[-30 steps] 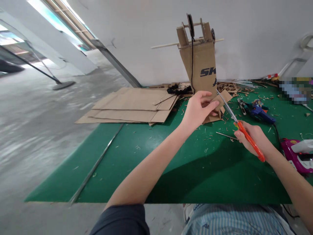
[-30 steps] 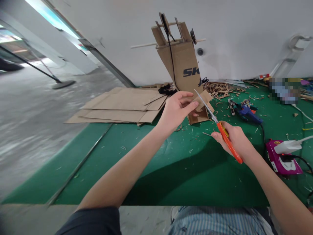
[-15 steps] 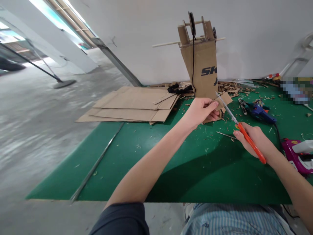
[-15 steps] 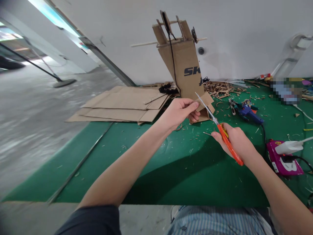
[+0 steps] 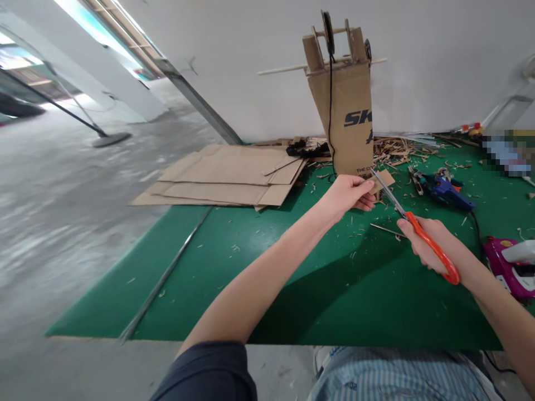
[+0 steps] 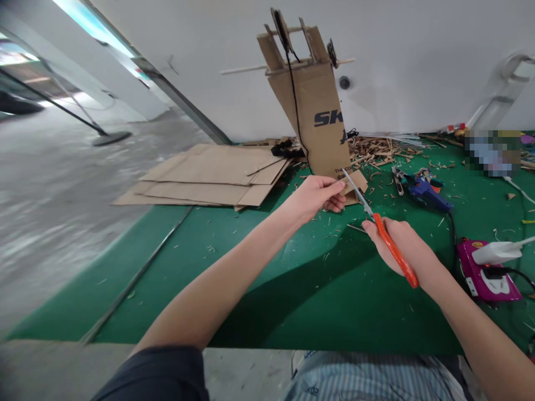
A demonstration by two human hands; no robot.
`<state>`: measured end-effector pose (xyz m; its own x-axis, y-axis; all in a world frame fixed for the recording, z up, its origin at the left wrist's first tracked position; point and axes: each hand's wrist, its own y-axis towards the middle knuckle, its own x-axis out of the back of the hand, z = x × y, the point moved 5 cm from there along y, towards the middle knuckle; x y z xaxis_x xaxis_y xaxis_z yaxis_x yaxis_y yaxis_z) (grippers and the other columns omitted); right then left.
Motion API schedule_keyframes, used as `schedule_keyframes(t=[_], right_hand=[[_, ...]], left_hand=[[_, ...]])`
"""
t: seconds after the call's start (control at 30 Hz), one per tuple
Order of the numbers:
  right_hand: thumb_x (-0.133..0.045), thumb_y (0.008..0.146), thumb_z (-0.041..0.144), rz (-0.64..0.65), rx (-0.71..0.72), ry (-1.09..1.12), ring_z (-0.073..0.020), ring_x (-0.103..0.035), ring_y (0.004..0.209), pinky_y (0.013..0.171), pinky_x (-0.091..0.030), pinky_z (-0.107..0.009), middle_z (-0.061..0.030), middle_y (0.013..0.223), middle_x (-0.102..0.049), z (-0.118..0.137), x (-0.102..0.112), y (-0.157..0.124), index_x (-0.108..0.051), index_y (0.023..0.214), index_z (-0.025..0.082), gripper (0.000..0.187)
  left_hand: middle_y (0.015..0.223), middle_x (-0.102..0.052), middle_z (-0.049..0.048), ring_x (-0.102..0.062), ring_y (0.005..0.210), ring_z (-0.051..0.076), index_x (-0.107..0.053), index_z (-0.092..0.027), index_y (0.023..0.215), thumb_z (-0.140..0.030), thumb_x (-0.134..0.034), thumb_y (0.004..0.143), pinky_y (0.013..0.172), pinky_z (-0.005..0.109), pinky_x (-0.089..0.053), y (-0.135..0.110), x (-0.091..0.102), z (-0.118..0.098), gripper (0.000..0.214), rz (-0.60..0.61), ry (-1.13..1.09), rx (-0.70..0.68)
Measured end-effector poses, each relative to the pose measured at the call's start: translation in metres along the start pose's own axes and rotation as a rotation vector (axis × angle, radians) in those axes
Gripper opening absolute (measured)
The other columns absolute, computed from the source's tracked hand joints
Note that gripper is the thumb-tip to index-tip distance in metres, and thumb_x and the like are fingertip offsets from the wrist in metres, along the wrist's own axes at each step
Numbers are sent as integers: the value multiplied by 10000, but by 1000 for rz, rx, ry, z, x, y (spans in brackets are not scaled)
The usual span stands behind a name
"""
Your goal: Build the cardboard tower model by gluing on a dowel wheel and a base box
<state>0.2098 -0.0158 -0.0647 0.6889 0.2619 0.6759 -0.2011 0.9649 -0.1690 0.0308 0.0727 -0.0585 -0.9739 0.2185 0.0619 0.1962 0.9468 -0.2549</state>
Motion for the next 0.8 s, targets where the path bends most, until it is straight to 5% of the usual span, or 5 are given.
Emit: schedule_keyframes(t=[0.6,0.8], right_hand=[[-427,909,742,15,154,-14,-212,-666,574,524,-485,-305,-40,653,-655,-4,2,-1,-626,826,216,569],[-331,959,709,40,57,-30,-188,-617,478,495,-457,-306,-42,607,-662,7,4,-2,-569,743,241,568]], left_hand=[[531,-619,-5,-580,434,65,-582,-141,620,-228,-657,935,490,200,-472,-3,3,0,335,114,84,75],[531,-626,-4,-600,448,72,-578,-149,621,-233,-619,955,483,191,-483,-3,-1,2,347,148,84,97]])
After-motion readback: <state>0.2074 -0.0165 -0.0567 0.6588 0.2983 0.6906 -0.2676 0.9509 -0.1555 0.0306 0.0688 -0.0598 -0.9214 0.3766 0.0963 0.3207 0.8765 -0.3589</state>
